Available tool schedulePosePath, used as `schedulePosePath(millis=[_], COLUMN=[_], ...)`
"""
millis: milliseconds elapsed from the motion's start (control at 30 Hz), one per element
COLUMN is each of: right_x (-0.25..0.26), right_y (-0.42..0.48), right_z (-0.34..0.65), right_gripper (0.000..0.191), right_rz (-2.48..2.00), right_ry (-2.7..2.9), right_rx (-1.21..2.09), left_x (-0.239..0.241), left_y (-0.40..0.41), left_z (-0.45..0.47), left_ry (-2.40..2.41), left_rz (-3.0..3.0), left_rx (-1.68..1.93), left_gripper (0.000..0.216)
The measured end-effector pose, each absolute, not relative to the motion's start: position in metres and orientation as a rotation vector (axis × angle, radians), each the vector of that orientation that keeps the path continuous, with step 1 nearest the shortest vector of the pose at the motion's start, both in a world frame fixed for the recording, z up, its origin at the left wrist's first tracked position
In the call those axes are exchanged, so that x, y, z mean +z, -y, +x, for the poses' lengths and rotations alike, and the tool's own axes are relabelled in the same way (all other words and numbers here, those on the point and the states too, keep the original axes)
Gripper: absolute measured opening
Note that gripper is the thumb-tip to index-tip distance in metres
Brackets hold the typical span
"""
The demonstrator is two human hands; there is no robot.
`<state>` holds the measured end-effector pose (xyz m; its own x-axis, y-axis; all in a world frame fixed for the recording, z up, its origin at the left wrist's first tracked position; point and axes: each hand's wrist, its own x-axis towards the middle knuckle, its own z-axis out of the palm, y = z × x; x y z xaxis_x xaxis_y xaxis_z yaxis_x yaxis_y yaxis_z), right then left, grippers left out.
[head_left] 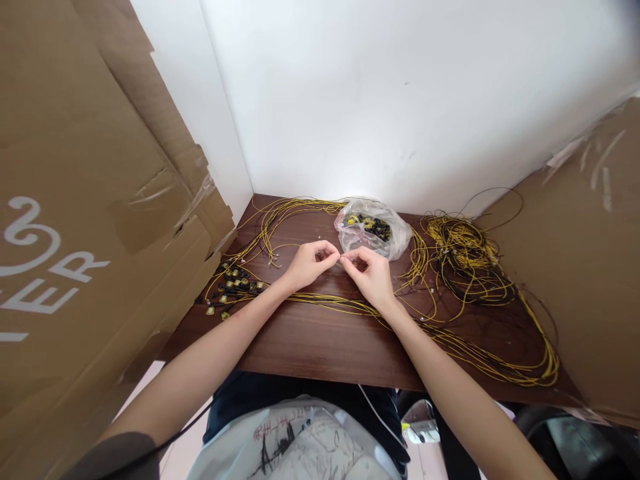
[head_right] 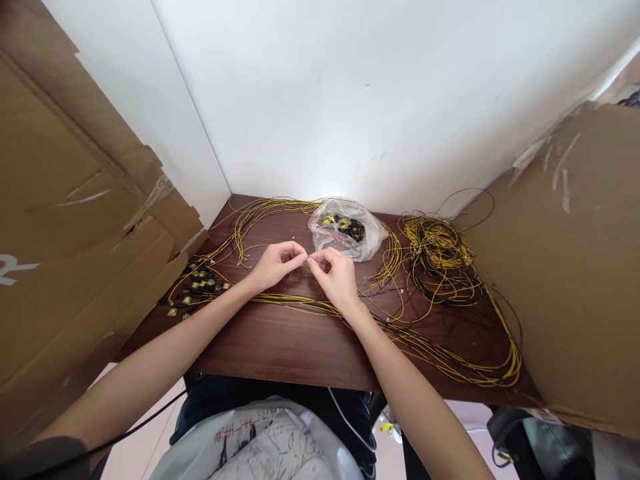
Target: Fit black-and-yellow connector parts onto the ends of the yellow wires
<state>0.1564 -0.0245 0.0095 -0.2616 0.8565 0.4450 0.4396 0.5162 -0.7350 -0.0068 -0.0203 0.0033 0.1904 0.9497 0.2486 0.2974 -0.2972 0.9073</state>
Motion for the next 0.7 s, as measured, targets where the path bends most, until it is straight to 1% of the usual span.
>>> schedulePosePath(millis=[433,600,700], right_x=[0.01,0.017,0.015], right_y=[0.024,0.012,-0.005], right_z=[0.157,0.169,0.185], right_gripper=[0.015,0.017,0.02], right_rz=[-1.06,-1.11,-1.199], right_ry=[1.933,1.726,1.597], right_rx=[0.537,0.431,0.295], left_x=[0.005,0.004,0.004], left_y=[0.022,0.022,0.022], left_z=[-0.007,-0.007,-0.007], left_ry=[-1.203,-1.24,-1.259], left_rz=[1.752,1.763,1.775], left_rx=[1.118,1.09,1.083], left_gripper=[0.021,0.024,0.023])
